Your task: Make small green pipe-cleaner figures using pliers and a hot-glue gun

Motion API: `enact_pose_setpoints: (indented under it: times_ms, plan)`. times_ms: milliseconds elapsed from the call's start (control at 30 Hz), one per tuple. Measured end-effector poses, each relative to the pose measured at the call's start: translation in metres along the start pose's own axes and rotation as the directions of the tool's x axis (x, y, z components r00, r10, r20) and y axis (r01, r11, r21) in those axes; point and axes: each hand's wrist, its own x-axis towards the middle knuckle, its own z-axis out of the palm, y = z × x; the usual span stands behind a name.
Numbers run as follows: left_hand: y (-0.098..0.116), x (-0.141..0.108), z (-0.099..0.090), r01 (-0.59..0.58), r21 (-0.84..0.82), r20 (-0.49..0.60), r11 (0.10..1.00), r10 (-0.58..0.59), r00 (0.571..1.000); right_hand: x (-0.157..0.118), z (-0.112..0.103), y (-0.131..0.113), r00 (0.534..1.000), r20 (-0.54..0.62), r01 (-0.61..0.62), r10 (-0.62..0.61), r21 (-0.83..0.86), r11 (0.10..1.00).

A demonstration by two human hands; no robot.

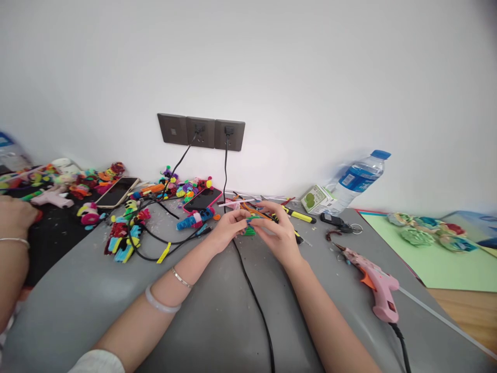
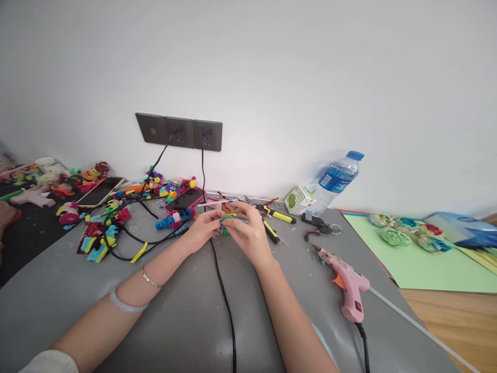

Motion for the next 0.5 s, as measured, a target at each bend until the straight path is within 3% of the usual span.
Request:
enact_pose_setpoints:
  times_ms: [267,400,500]
  plan:
    - [-0.0019,0.0010,-0.0025,-0.031,0.053,-0.002,0.998,0.032,1.000,-0.0008,-0.0006,-0.0010,0.999,0.016,-0.043,0.043,0.028,0.999]
    - [0.0005,0.0008,-0.0019,-0.104,0.137,-0.016,0.985,0.107,0.994,-0.0011,0.0007,0.0013,0.990,0.000,-0.142,0.143,0.124,0.982]
    - [0.0023,-0.0002,-0.0003,-0.112,0.181,-0.030,0.977,0.119,0.992,-0.0020,0.0029,0.0052,0.973,0.051,-0.229,0.223,0.198,0.953]
